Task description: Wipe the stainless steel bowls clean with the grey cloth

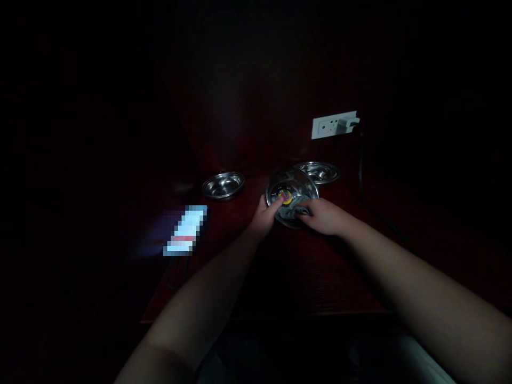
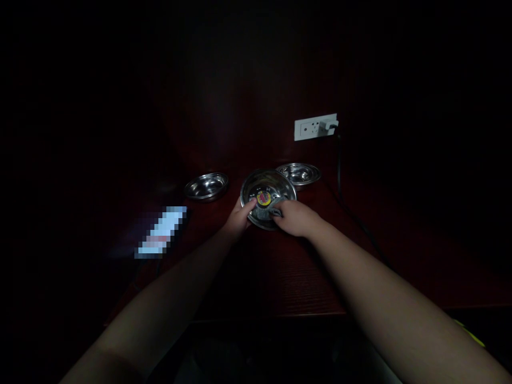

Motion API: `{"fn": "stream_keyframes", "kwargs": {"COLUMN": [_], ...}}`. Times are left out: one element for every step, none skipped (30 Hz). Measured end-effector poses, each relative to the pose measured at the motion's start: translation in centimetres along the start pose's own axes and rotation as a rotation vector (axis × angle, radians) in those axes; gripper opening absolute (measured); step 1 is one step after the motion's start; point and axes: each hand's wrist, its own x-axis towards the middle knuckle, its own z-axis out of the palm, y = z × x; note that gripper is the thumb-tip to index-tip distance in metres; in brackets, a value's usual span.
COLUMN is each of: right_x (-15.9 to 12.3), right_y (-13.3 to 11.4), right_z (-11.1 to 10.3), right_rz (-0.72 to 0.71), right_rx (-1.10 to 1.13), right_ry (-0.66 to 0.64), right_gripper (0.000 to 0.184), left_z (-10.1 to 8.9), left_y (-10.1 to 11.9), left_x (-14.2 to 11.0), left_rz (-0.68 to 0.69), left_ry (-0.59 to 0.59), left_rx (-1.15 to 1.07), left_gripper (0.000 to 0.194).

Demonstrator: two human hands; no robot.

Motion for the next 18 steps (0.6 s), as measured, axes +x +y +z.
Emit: {"fn": "stream_keyframes", "kwargs": {"right_x": [0.03, 0.04, 0.04, 0.04, 0.03, 0.02, 0.02, 0.01, 0.01, 0.01, 0.0, 0.0, -0.01, -0.02, -0.03, -0.04, -0.05, -0.06], "right_y": [0.03, 0.03, 0.02, 0.0, -0.01, -0.01, -0.01, 0.0, 0.01, 0.02, 0.01, 0.0, -0.02, -0.05, -0.08, -0.11, -0.15, -0.19], "right_z": [-0.02, -0.05, -0.09, -0.13, -0.16, -0.19, -0.2, -0.2, -0.18, -0.14, -0.09, -0.03, 0.03, 0.09, 0.14, 0.18, 0.22, 0.24], "right_rz": [0.01, 0.014, 0.013, 0.009, 0.003, -0.004, -0.01, -0.014, -0.021, -0.036, -0.058, -0.086, -0.115, -0.141, -0.159, -0.171, -0.175, -0.175], "right_rx": [0.005, 0.016, 0.03, 0.047, 0.066, 0.086, 0.106, 0.127, 0.15, 0.175, 0.202, 0.231, 0.261, 0.291, 0.318, 0.34, 0.355, 0.362], "right_ry": [0.0, -0.003, -0.007, -0.012, -0.02, -0.027, -0.031, -0.033, -0.034, -0.037, -0.044, -0.055, -0.071, -0.087, -0.1, -0.109, -0.113, -0.111], "right_gripper": [0.025, 0.026, 0.026, 0.026, 0.026, 0.026, 0.026, 0.026, 0.026, 0.026, 0.026, 0.026, 0.026, 0.026, 0.026, 0.027, 0.027, 0.026], "left_z": [-0.07, -0.14, -0.21, -0.28, -0.33, -0.38, -0.4, -0.4, -0.38, -0.35, -0.31, -0.27, -0.24, -0.22, -0.2, -0.19, -0.17, -0.15], "left_y": [-0.02, -0.04, -0.06, -0.07, -0.08, -0.06, -0.04, 0.0, 0.03, 0.06, 0.08, 0.08, 0.06, 0.02, -0.03, -0.08, -0.13, -0.16], "left_x": [-0.01, -0.02, -0.04, -0.08, -0.13, -0.19, -0.27, -0.36, -0.44, -0.51, -0.55, -0.57, -0.55, -0.51, -0.44, -0.37, -0.29, -0.22], "left_rz": [-0.002, -0.004, -0.006, -0.009, -0.013, -0.017, -0.02, -0.021, -0.017, -0.002, 0.023, 0.052, 0.079, 0.101, 0.114, 0.119, 0.117, 0.115], "left_ry": [-0.008, -0.014, -0.021, -0.028, -0.038, -0.05, -0.059, -0.068, -0.076, -0.082, -0.083, -0.08, -0.071, -0.058, -0.042, -0.025, -0.012, -0.001], "left_rx": [0.004, 0.007, 0.01, 0.014, 0.021, 0.031, 0.044, 0.06, 0.076, 0.091, 0.104, 0.113, 0.117, 0.116, 0.111, 0.104, 0.098, 0.093], "left_gripper": [0.052, 0.052, 0.052, 0.052, 0.051, 0.052, 0.052, 0.054, 0.055, 0.058, 0.06, 0.063, 0.065, 0.067, 0.067, 0.067, 0.065, 0.063]}}
